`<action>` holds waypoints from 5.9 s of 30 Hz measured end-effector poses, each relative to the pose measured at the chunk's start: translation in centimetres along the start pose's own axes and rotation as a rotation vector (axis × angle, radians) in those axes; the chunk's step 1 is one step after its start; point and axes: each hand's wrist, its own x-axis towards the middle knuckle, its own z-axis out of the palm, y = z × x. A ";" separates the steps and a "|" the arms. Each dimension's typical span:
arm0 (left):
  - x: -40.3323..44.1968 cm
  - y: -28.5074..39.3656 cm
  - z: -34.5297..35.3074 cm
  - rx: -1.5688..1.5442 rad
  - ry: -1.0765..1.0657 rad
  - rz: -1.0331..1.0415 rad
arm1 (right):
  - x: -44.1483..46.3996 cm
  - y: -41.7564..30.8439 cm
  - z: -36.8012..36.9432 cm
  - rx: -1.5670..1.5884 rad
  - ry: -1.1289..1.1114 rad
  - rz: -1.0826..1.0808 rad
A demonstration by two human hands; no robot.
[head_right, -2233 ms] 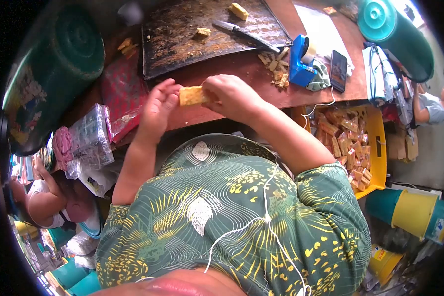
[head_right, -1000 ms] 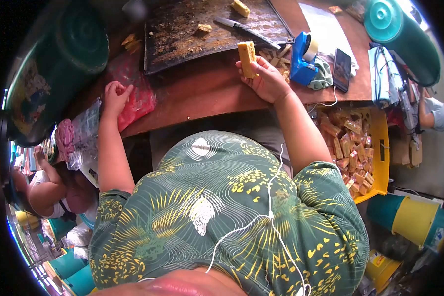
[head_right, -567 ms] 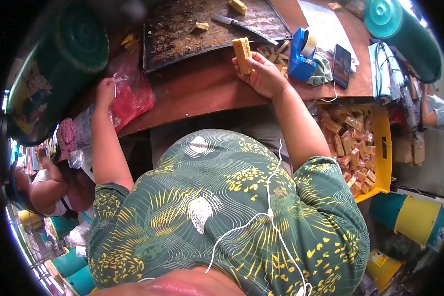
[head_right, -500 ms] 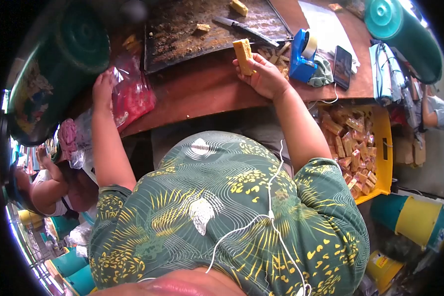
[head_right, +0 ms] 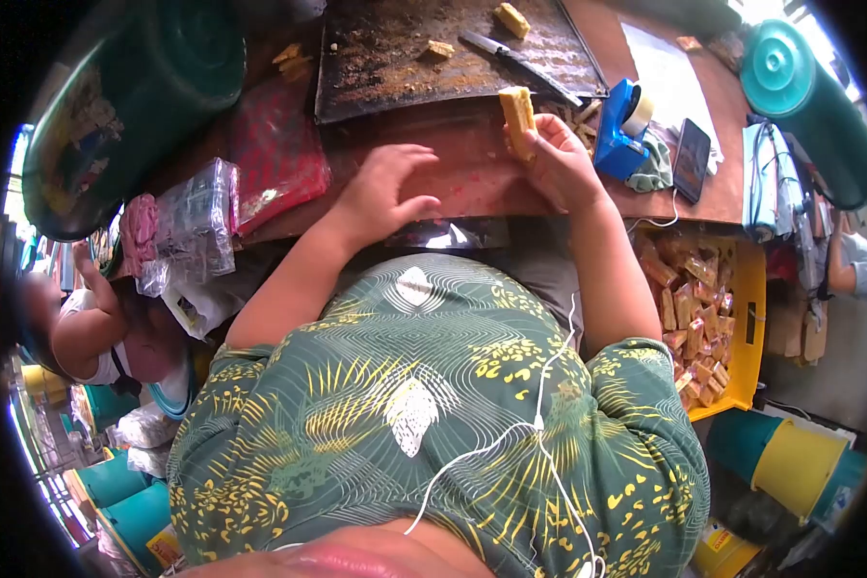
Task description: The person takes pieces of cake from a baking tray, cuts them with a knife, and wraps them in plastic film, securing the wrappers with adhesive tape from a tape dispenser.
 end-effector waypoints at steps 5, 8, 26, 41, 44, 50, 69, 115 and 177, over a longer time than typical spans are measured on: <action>-2.1 -0.8 -1.7 0.358 -0.044 -0.295 | 0.3 0.2 4.1 -0.796 -0.070 -0.069; -2.1 -0.7 -1.4 0.363 -0.056 -0.339 | 1.3 1.0 6.9 -1.177 -0.151 -0.133; 0.8 -4.5 -0.9 0.149 0.272 -0.285 | -3.6 1.0 7.1 -1.506 -0.330 -0.459; 5.3 -5.1 1.4 0.242 0.160 -0.237 | -6.0 0.1 6.5 -1.510 -0.530 -0.468; 5.2 -4.2 2.1 0.389 0.127 -0.259 | -6.5 -1.1 6.6 -1.491 -0.495 -0.434; 6.3 -1.6 -0.8 0.240 -0.110 -0.327 | -5.3 -2.3 7.5 -1.486 -0.406 -0.446; 8.0 -0.6 -2.4 -0.189 -0.244 -0.497 | -3.6 -4.0 9.3 -1.484 -0.379 -0.429; 0.0 0.6 -0.2 -0.300 0.099 -0.385 | -2.5 1.2 6.6 -1.201 0.160 -0.050; 1.8 -2.2 3.3 -0.203 0.136 -0.102 | -3.4 1.9 8.9 -1.452 -0.141 -0.582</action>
